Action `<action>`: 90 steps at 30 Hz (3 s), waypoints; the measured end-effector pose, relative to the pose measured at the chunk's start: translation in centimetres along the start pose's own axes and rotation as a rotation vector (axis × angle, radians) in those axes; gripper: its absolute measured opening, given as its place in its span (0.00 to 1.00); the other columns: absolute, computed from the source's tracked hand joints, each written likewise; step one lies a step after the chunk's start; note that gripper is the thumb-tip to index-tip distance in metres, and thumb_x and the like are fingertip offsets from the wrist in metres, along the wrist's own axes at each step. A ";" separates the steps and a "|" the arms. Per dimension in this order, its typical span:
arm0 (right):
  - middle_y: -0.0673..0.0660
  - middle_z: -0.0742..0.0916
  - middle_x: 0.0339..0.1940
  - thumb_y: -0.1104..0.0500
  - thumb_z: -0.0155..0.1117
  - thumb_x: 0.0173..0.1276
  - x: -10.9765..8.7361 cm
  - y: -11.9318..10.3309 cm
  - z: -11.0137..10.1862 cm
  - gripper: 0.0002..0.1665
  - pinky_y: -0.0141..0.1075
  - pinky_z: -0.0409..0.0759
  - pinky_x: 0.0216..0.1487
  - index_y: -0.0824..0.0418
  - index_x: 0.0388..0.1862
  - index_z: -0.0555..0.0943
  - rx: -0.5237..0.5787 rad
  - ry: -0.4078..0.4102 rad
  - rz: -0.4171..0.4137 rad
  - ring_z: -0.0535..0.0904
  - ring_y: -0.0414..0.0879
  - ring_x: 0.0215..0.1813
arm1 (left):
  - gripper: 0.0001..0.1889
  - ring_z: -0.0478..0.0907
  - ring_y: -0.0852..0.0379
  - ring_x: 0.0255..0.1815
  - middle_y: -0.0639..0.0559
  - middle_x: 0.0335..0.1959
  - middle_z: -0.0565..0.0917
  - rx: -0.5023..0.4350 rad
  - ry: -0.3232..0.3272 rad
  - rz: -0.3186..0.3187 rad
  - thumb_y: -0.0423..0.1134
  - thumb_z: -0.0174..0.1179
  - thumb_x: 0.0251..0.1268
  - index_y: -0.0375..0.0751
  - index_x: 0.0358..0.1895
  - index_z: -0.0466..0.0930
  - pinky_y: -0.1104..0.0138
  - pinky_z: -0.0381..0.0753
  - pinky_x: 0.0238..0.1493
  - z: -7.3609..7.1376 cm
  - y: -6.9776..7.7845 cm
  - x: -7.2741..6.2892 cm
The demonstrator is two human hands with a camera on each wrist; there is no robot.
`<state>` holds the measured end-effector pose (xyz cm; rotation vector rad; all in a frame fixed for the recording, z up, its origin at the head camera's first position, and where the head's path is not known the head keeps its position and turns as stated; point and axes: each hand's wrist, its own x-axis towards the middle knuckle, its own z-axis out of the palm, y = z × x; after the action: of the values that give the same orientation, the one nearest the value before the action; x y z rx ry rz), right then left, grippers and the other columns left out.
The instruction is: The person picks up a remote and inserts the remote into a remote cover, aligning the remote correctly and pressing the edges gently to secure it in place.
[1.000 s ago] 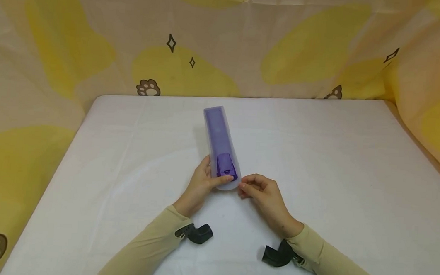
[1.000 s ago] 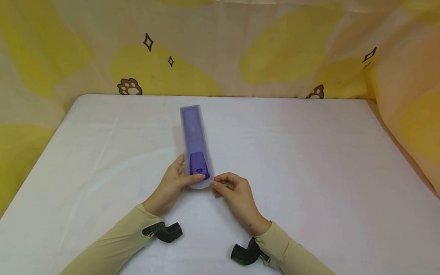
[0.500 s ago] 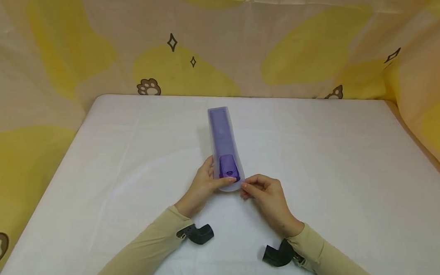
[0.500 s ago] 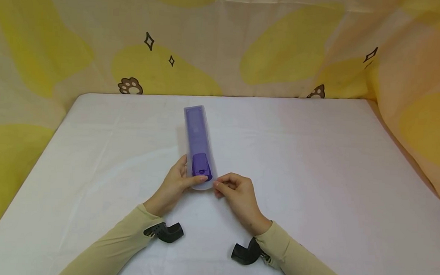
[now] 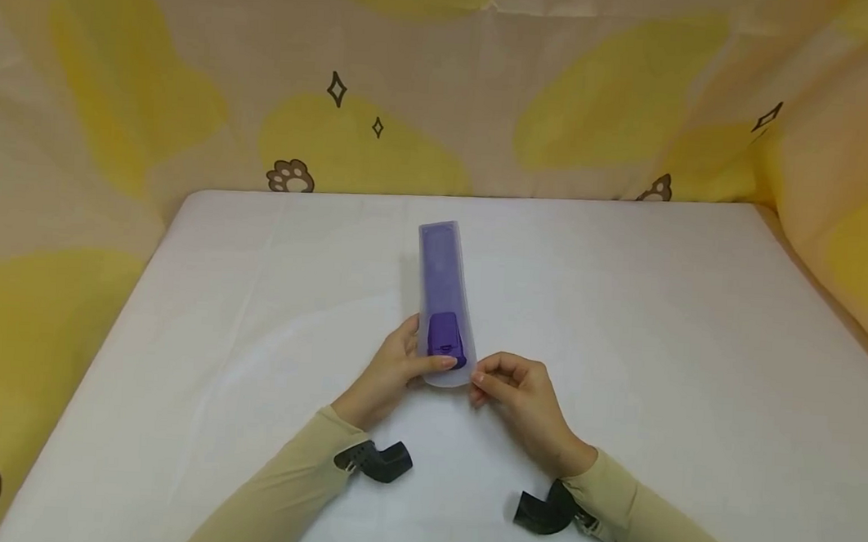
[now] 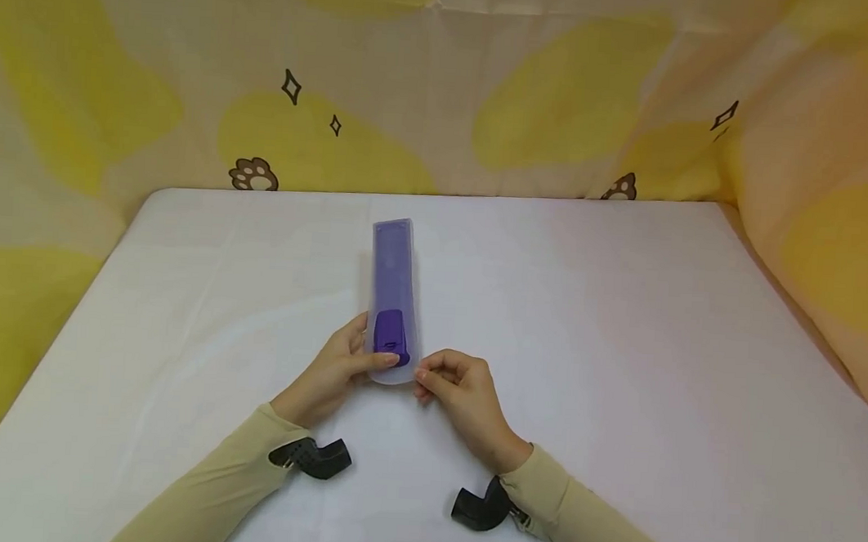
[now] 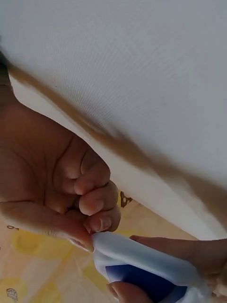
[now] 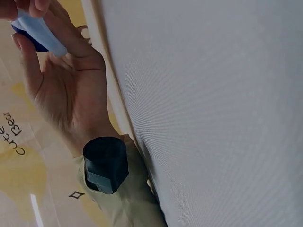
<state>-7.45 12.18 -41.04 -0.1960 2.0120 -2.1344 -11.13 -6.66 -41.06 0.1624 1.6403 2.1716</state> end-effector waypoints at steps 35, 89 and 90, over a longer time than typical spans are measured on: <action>0.62 0.83 0.24 0.69 0.61 0.62 0.2 0.1 0.1 0.07 0.37 0.82 0.35 0.77 0.33 0.78 -0.102 0.041 0.029 0.80 0.45 0.28 | 0.42 0.74 0.44 0.56 0.37 0.56 0.77 0.381 0.142 0.117 0.29 0.70 0.48 0.35 0.67 0.57 0.54 0.72 0.57 0.9 -0.4 -0.3; 0.61 0.84 0.24 0.67 0.64 0.62 0.5 0.6 -0.2 0.10 0.35 0.82 0.33 0.77 0.34 0.78 0.018 0.027 0.063 0.80 0.45 0.28 | 0.38 0.75 0.48 0.55 0.34 0.60 0.72 0.014 0.020 0.095 0.21 0.60 0.54 0.37 0.68 0.54 0.64 0.76 0.54 0.4 -0.7 -0.2; 0.61 0.84 0.24 0.67 0.64 0.62 0.5 0.6 -0.2 0.10 0.35 0.82 0.32 0.77 0.34 0.78 0.017 0.032 0.062 0.80 0.45 0.28 | 0.38 0.75 0.48 0.56 0.34 0.60 0.72 0.017 0.020 0.101 0.20 0.60 0.54 0.36 0.68 0.54 0.64 0.75 0.54 0.4 -0.7 -0.2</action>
<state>-7.95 12.20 -41.64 -0.0969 1.9893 -2.1291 -10.64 -6.17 -41.57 0.2343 1.6965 2.2407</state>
